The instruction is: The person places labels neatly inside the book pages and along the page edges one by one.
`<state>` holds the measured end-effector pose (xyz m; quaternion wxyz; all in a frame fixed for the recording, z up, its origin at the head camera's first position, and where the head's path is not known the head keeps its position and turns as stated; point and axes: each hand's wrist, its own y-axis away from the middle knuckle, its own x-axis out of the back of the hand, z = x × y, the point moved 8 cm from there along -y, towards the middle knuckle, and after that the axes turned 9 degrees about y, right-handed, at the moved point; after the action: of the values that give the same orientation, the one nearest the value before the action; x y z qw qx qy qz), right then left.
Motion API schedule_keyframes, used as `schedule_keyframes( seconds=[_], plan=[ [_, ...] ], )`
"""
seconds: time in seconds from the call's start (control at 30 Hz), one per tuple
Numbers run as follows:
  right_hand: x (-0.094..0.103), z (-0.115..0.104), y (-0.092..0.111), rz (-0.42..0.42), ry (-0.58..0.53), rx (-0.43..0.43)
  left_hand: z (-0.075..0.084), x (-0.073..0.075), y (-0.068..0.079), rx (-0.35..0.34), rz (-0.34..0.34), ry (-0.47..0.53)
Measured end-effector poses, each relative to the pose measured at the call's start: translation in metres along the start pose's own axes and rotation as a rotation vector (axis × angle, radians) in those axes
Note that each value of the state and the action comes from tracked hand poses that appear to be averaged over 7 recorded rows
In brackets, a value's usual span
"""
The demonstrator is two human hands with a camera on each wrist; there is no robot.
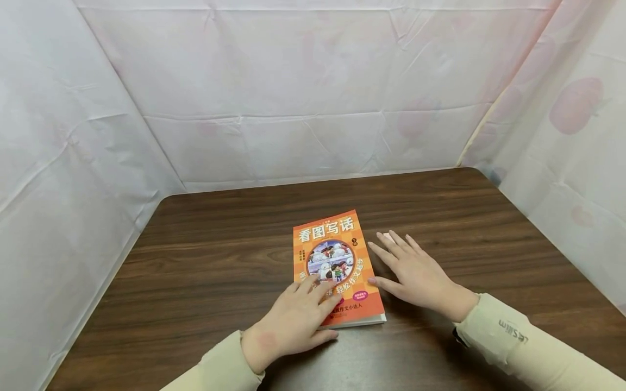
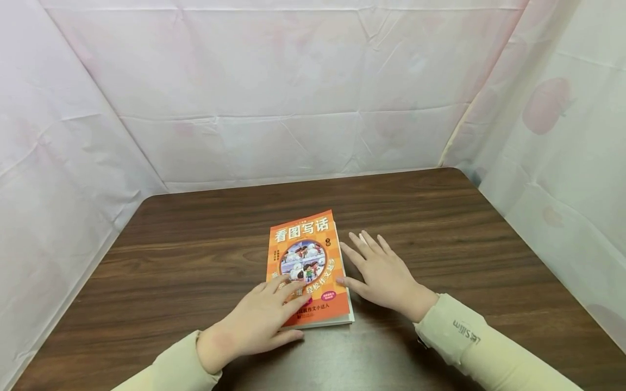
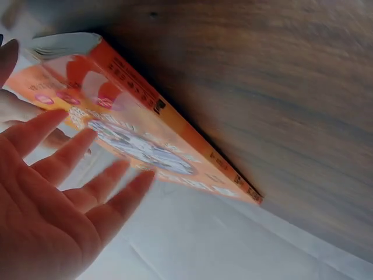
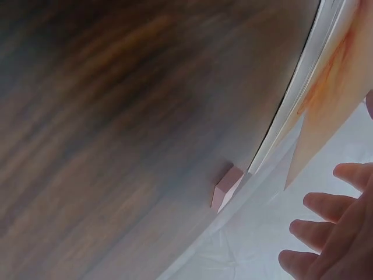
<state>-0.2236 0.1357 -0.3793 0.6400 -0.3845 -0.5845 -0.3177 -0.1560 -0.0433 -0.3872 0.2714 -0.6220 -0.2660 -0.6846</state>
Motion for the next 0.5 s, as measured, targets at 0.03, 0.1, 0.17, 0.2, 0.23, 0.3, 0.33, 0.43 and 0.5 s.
schedule_keyframes(
  seconds=[0.03,0.1,0.17,0.2,0.23,0.3,0.33,0.43,0.5],
  plan=[
    [0.002,-0.001,0.0,-0.002,0.006,0.002,0.001,-0.001,0.0,-0.011,0.008,-0.008],
    [0.004,-0.003,-0.001,-0.005,0.025,0.013,0.002,-0.001,0.0,-0.029,0.032,-0.021],
    [0.007,-0.006,-0.001,-0.007,0.038,0.025,0.003,0.0,0.001,-0.04,0.067,-0.027],
    [0.008,-0.007,-0.002,-0.008,0.046,0.032,0.003,0.0,0.001,-0.043,0.085,-0.028],
    [0.01,-0.008,-0.002,-0.009,0.052,0.038,0.003,0.001,0.002,-0.045,0.103,-0.028],
    [0.012,-0.01,-0.004,-0.012,0.067,0.047,0.002,0.002,0.002,-0.046,0.133,-0.018],
    [0.012,-0.011,-0.004,-0.011,0.064,0.046,0.002,0.002,0.002,-0.047,0.138,-0.018],
    [0.013,-0.012,-0.004,-0.009,0.061,0.045,0.002,0.003,0.002,-0.048,0.138,-0.011],
    [0.013,-0.012,-0.004,-0.011,0.059,0.046,0.002,0.004,0.002,-0.046,0.134,-0.008]
  ],
)
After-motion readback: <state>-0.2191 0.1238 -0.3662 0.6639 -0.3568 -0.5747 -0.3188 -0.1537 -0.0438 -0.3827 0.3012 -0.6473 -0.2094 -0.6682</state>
